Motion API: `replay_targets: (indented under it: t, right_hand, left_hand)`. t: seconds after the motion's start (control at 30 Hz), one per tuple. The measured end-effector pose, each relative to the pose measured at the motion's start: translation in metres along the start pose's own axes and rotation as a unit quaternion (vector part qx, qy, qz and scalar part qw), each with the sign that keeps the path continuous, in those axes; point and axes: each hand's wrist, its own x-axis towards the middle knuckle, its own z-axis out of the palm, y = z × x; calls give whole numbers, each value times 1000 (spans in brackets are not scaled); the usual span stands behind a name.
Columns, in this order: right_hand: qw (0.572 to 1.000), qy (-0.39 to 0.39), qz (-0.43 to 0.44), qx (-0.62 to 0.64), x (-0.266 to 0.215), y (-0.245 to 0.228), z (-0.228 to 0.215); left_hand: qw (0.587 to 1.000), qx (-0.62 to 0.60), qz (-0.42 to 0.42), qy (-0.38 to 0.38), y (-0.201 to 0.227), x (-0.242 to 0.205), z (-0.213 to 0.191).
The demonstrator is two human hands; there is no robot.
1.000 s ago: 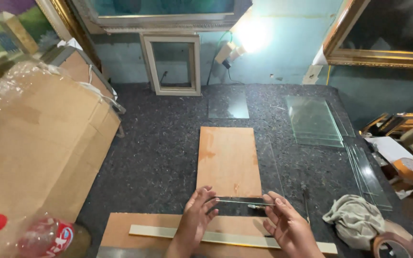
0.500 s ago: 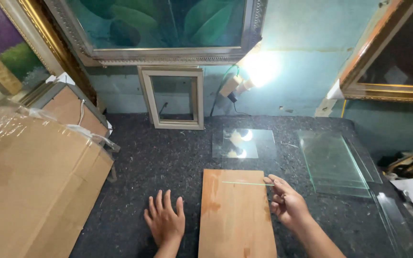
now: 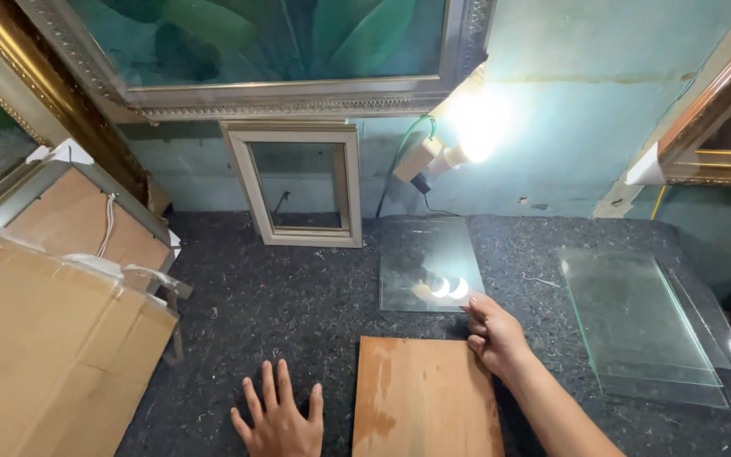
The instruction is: Measuring, cleaning, and marking glass sheets on a workbench in preparation for cutting.
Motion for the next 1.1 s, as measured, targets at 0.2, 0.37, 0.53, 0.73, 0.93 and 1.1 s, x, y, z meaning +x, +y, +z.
replay_targets:
  t: [0.2, 0.37, 0.53, 0.73, 0.93, 1.1]
  right_hand:
    - [999, 11, 26, 19, 25, 10, -6]
    - [998, 45, 32, 4, 12, 2, 4]
    - [996, 72, 51, -6, 0, -9, 11]
    - [986, 48, 13, -158, -53, -36, 2]
    - [900, 111, -26, -421, -81, -29, -56]
    - [770, 190, -159, -588, -36, -30, -50]
  left_hand:
    - [998, -23, -2, -57, 0, 2, -9]
    - [997, -19, 0, -77, -1, 2, -12]
    - [999, -5, -3, -52, 0, 2, -6]
    - [993, -26, -3, -114, -2, 1, -17]
    - [986, -81, 17, -142, -5, 0, -38]
    - [987, -92, 32, -126, -6, 1, -47]
